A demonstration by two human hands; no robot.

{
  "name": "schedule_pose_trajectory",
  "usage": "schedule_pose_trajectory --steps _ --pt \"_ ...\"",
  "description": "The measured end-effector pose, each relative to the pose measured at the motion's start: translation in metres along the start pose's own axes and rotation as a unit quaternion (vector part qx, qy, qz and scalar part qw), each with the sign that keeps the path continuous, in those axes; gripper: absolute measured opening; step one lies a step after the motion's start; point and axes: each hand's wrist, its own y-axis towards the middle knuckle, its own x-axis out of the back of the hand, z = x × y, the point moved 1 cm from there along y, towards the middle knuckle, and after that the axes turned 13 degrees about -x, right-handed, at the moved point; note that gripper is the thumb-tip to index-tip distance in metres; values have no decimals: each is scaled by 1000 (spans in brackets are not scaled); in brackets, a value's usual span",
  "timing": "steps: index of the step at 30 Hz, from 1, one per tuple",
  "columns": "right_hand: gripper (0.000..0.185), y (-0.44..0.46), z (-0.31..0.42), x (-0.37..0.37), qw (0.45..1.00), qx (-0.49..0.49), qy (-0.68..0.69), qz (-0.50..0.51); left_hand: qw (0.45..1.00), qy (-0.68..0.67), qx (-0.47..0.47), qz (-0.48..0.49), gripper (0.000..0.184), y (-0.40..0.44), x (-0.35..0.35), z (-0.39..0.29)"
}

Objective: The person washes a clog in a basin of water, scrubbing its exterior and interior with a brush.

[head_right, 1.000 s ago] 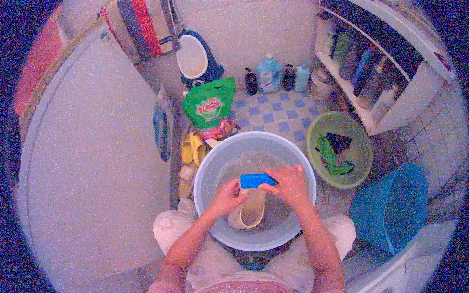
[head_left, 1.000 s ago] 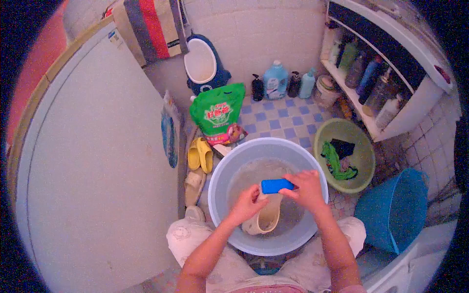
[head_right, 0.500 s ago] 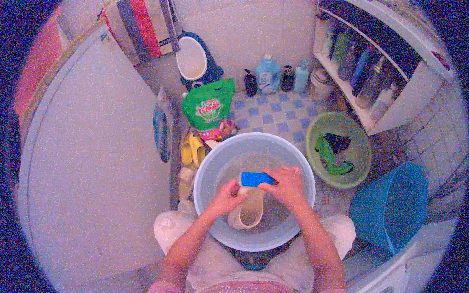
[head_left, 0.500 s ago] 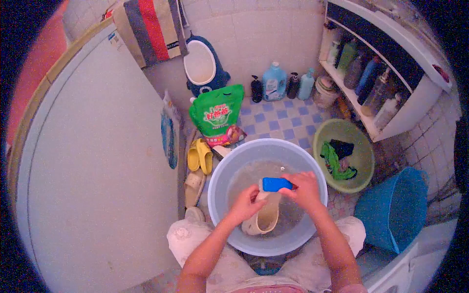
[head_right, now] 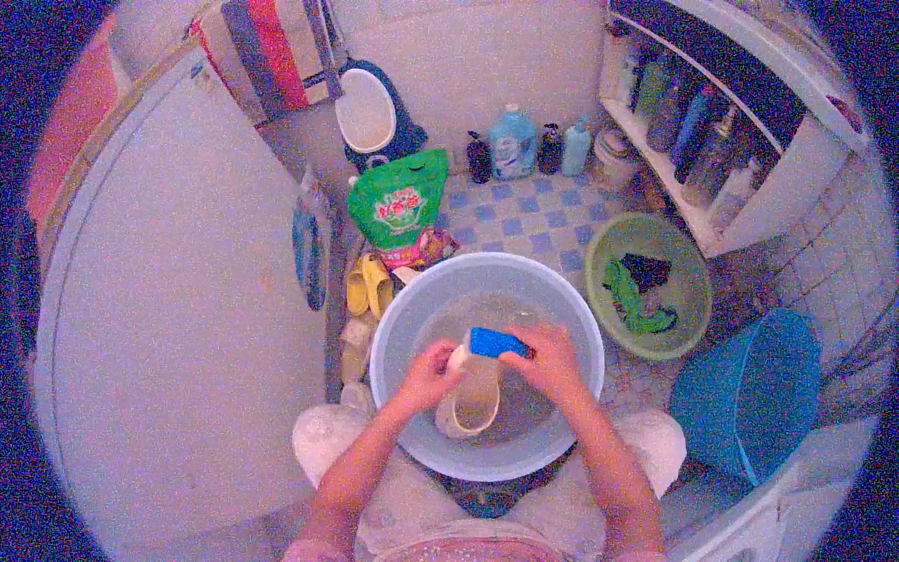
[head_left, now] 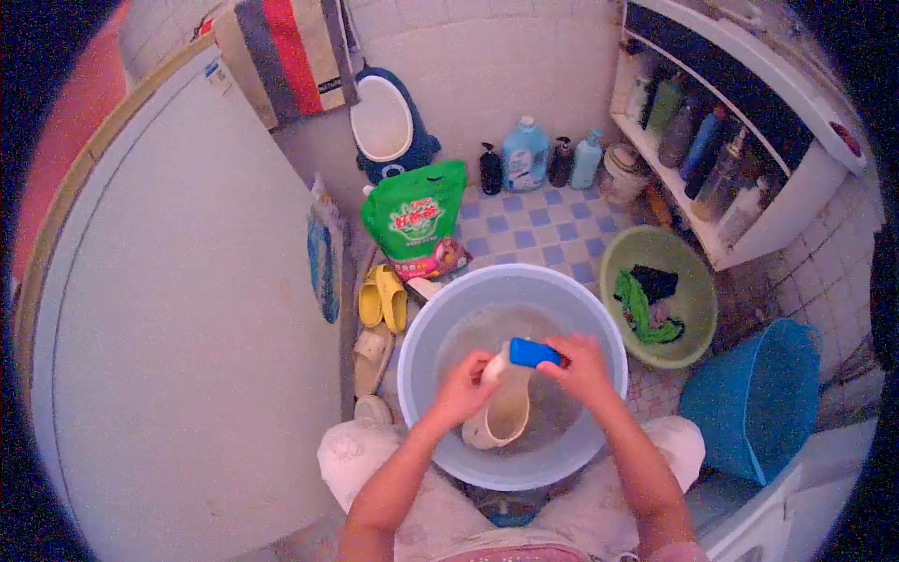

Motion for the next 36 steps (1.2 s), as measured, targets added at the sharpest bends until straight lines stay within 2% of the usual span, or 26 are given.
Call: schedule_pose_trajectory --steps 2,5,7,9,11,12,14,17,20,22,25,26,28,30,32,33,35,36 --pt "51 -2 -31 -26 985 -59 156 48 999 -27 8 -21 34 -4 11 0" --pt "51 -7 -45 -29 983 -108 116 88 997 -53 41 -43 35 -7 18 -19" --pt "49 -7 -22 -18 984 -104 125 79 999 39 24 -7 35 -3 16 -21" --pt "47 -3 -1 -12 984 -99 134 69 999 39 15 2 35 -1 9 -15" --pt "43 1 10 -6 999 11 34 -14 999 40 2 13 34 1 6 -13" --pt "43 2 8 -8 999 12 34 -15 999 34 2 2 32 1 9 -13" --pt "42 0 0 -16 991 -32 126 41 1000 27 4 -8 30 -4 21 -16" --pt "41 -9 -23 -25 988 -61 123 65 996 -48 40 -60 31 -13 31 -16" --pt "39 -10 -13 -18 984 -108 113 83 997 -46 -12 -58 32 -9 26 -20" --pt "40 -7 2 -17 986 -92 127 63 993 108 38 13 36 -3 18 -41" --pt "41 -1 17 -15 987 -91 122 53 996 65 60 2 44 1 16 -40" --pt "42 0 18 -15 986 -109 103 70 996 67 57 2 44 0 17 -30" --pt "42 -3 21 -10 981 -132 115 86 997 28 -31 -60 53 -2 26 -13" --pt "42 -7 13 -11 974 -158 125 108 995 37 -31 -84 54 -7 43 -17" --pt "40 -7 -12 -21 978 -192 -17 76 991 56 -25 -119 55 -9 55 -25" --pt "40 -7 -11 -21 979 -191 -17 75 991 56 -27 -119 55 -10 58 -23" --pt "44 -5 -10 -21 951 -211 -194 115 985 124 -74 -95 54 -9 64 -16" --pt "44 -8 -17 -26 952 -211 -193 112 985 125 -76 -95 54 -9 64 -16"
